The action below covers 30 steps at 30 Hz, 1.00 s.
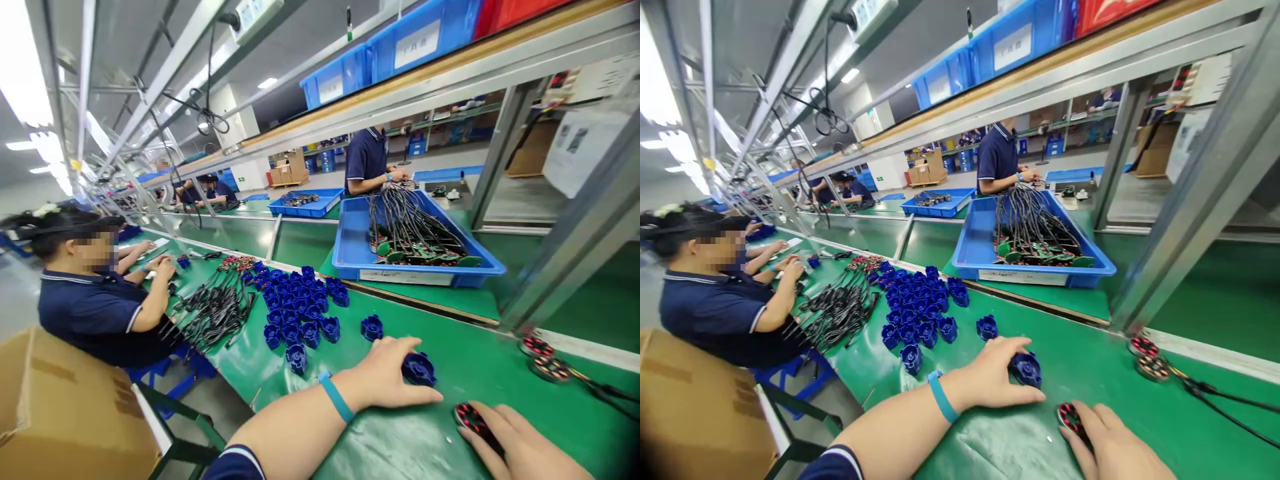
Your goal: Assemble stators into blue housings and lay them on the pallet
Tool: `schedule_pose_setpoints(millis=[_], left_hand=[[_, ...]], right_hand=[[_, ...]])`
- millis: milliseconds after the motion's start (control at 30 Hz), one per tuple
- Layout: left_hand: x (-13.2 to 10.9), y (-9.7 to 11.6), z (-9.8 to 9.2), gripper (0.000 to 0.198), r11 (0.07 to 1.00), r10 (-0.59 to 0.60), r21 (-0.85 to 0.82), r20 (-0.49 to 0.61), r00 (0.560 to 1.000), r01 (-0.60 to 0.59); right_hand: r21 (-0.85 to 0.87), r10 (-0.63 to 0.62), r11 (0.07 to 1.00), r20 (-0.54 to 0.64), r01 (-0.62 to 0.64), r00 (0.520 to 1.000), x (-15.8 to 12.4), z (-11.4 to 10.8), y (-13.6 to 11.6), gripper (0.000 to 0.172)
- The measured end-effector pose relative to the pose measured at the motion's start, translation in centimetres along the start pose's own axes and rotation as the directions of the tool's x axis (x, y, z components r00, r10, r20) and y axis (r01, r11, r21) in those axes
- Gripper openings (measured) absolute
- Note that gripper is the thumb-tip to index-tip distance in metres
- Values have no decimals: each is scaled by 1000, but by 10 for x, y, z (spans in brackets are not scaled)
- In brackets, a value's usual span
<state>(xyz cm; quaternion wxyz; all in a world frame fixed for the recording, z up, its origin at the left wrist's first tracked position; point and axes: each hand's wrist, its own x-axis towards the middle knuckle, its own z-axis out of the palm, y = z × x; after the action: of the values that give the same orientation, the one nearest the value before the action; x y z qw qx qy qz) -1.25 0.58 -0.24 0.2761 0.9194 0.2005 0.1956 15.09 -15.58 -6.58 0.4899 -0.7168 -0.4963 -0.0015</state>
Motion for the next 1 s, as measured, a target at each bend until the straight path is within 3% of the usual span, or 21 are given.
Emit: schedule_pose_setpoints(millis=[67, 167, 300, 500, 633, 767, 1000], left_hand=[[-1, 11, -5, 85, 998, -14, 60, -52, 999, 18], [-1, 20, -7, 51, 999, 39, -16, -53, 998, -40], [6, 7, 1, 53, 994, 73, -80, -51, 996, -77], [5, -3, 9, 44, 997, 79, -15, -91, 993, -81], [1, 4, 10, 59, 996, 71, -47, -81, 994, -75], [-5, 20, 8, 47, 983, 159, -86, -37, 987, -162], [-9, 30, 4, 44, 964, 242, -114, -8, 970, -241]], right_hand=[[-155, 3, 988, 186, 26, 982, 0, -12, -9, 28], [-288, 75, 957, 346, 29, 935, 9, -31, -41, 26], [-342, 176, 940, 442, -16, 879, 24, -39, -68, 26], [-298, 196, 952, 410, -72, 891, 25, -47, -70, 24], [-112, 118, 989, 250, -93, 961, 25, -49, -73, 25], [17, 85, 996, 154, -89, 984, 22, -49, -81, 28], [-67, 41, 997, 138, -32, 990, 19, -41, -87, 28]])
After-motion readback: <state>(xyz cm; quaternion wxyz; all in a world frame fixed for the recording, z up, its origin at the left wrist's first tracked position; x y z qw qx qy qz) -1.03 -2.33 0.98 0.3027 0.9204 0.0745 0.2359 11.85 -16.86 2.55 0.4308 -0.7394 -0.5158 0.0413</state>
